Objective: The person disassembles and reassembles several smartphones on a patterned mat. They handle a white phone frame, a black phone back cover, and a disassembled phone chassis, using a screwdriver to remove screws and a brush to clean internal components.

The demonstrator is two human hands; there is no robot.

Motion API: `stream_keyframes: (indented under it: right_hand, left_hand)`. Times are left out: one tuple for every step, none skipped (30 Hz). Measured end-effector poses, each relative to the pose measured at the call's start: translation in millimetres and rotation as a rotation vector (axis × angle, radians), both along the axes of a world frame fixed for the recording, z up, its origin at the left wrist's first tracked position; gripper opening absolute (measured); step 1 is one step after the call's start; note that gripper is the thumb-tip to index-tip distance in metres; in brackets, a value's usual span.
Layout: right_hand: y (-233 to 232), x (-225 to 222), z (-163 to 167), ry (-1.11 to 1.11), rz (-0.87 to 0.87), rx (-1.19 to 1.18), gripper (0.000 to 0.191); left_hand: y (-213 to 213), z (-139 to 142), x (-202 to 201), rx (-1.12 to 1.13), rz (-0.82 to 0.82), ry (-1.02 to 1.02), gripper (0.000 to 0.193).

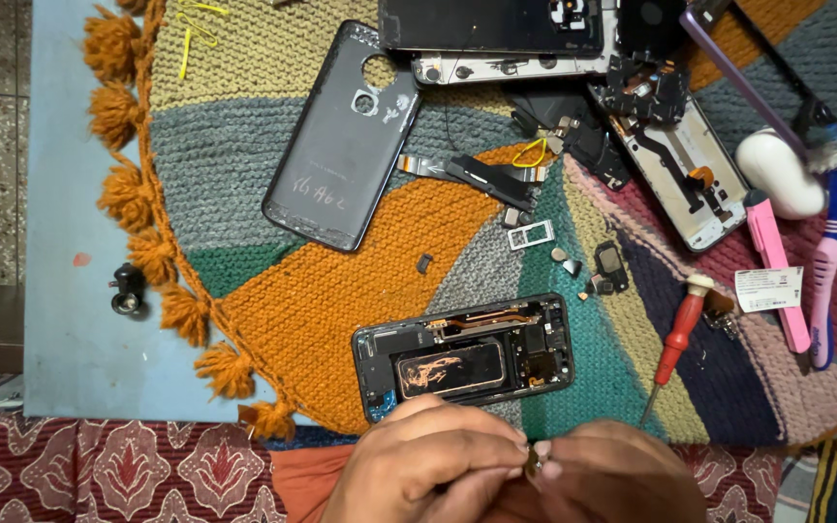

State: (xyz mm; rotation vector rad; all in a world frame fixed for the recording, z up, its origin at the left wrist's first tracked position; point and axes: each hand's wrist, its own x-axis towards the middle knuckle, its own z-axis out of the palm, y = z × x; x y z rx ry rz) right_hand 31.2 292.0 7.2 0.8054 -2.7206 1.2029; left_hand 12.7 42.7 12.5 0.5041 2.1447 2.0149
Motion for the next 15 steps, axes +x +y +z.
stream_keyframes:
  right_hand:
    - [0.5, 0.5, -1.1, -0.005, 0.008, -0.012, 0.026]
    - [1.4, 0.6, -1.2, -0.011, 0.032, -0.070, 0.027]
    - [2.4, 0.4, -1.0, -0.016, 0.055, -0.128, 0.028]
    - [2.5, 0.4, -0.5, -0.019, 0.079, -0.185, 0.029]
    - [1.0, 1.4, 0.3, -0.133, 0.005, -0.262, 0.032]
    - [-1.6, 3.5, 1.7, -0.249, -0.071, -0.338, 0.034]
    - [-3.2, 4.0, 3.4, -0.363, -0.147, -0.413, 0.036]
    - [-2.7, 2.6, 5.2, -0.277, -0.075, -0.352, 0.035]
    - [-1.7, 1.2, 7.3, -0.191, -0.004, -0.290, 0.034]
    - [-0.1, -0.3, 9.2, -0.105, 0.067, -0.228, 0.033]
    - [2.1, -1.5, 10.7, -0.088, 0.096, -0.190, 0.034]
    - [4.8, -2.2, 11.8, -0.070, 0.125, -0.151, 0.034]
    - [7.9, -2.5, 11.7, -0.052, 0.153, -0.113, 0.034]
    - [10.7, -2.1, 10.2, -0.041, 0.162, -0.107, 0.034]
    - [13.6, -0.9, 7.5, -0.031, 0.171, -0.102, 0.033]
  left_hand:
    - [-0.4, -0.1, -0.1, 0.006, -0.002, -0.004, 0.014]
    - [-0.7, 0.3, -0.1, 0.012, -0.003, -0.009, 0.014]
    - [-0.9, 0.8, -0.1, 0.019, -0.005, -0.013, 0.014]
    - [0.3, 1.3, -0.2, 0.022, 0.015, -0.017, 0.014]
    - [2.4, 1.9, -0.3, 0.026, 0.035, -0.021, 0.015]
    - [4.1, 2.5, -0.2, 0.029, 0.056, -0.026, 0.016]
    - [5.0, 2.9, -0.5, 0.023, 0.062, -0.033, 0.018]
    - [5.7, 3.0, -0.6, 0.017, 0.069, -0.040, 0.019]
    - [6.2, 3.1, -0.8, 0.011, 0.076, -0.047, 0.021]
    - [6.7, 3.4, -0.5, 0.012, 0.077, -0.065, 0.021]
    - [7.1, 3.6, 0.0, 0.013, 0.079, -0.084, 0.021]
    - [7.4, 3.5, 0.3, 0.015, 0.080, -0.103, 0.021]
    - [7.5, 3.1, 0.4, 0.019, 0.081, -0.096, 0.022]
    - [7.7, 2.8, 0.1, 0.023, 0.081, -0.089, 0.022]
    - [7.4, 2.5, 0.2, 0.027, 0.082, -0.083, 0.022]
